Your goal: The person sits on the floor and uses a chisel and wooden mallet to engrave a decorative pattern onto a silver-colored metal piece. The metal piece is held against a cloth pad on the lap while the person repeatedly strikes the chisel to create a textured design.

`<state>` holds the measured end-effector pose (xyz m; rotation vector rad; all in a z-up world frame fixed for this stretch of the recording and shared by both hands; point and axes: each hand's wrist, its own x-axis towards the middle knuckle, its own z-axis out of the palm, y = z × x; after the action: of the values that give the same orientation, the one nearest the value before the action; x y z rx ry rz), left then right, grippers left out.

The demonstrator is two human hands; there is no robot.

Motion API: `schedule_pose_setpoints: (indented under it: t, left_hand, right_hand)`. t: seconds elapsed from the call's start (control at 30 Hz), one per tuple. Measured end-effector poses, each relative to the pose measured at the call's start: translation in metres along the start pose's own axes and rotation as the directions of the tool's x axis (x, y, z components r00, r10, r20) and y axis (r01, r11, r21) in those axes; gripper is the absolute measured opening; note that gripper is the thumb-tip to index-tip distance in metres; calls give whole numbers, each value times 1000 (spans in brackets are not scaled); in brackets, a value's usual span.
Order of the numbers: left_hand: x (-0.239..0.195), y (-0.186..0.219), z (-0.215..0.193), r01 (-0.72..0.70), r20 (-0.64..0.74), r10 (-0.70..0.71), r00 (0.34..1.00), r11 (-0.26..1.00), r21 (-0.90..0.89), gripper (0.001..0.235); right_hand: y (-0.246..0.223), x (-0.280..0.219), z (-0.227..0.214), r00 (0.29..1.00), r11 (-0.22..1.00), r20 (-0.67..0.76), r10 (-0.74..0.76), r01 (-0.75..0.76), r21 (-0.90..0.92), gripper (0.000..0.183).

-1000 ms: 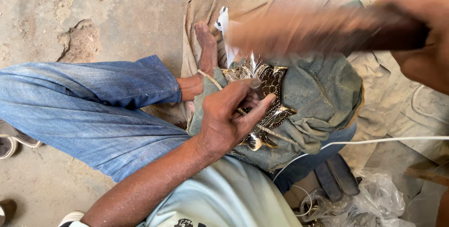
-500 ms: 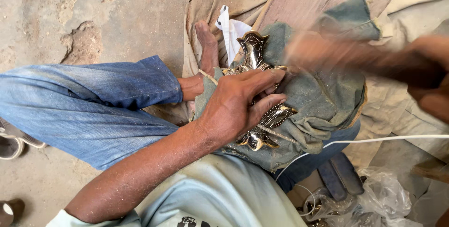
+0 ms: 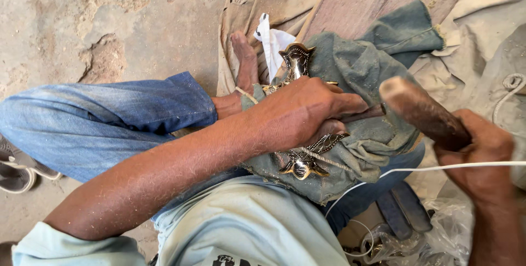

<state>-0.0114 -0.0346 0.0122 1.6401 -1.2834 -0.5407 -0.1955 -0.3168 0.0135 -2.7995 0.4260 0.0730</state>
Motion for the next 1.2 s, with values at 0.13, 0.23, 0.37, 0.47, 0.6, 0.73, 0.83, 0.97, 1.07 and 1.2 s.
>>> schedule_pose_setpoints:
  t: [0.13,0.23,0.37,0.47,0.6,0.73,0.83,0.97,1.07,1.2]
  left_hand:
    - [13,-5,-4,-59,173,58,983,998,5,49]
    - [24,-5,-2,-126,234,128,964,992,-24,51]
    - [35,-7,-3,-209,305,198,932,978,3,55]
    - [39,-11,-4,-213,419,199,886,977,-15,55]
    - [43,-15,0,-282,400,294,868,955,-91,52]
    - [49,-14,3,-212,570,149,808,976,45,39]
    - [50,-15,4,-353,443,321,837,936,-10,39]
    - [54,-19,4,-287,549,241,800,958,-3,33]
    - [48,-19,3,-285,483,256,837,959,-14,36]
    - [43,-10,-2,-274,205,269,941,962,-1,42]
  right_hand:
    - [5,-20,26,987,862,-120,111,-35,506,23]
    - [21,-43,49,983,889,-129,130,-58,455,21]
    - [34,-62,70,947,874,-293,134,26,484,12]
    - [35,-66,78,943,934,-306,129,-12,357,15]
    - [30,-67,80,925,903,-364,112,57,425,16]
    - [26,-66,82,911,959,-411,-25,138,248,18]
    - [25,-63,87,899,935,-438,-3,158,317,18]
    - [35,-61,86,889,945,-451,82,74,318,15]
    - [41,-54,87,881,961,-471,-51,172,217,16]
    - [39,-52,79,901,904,-415,128,67,423,16]
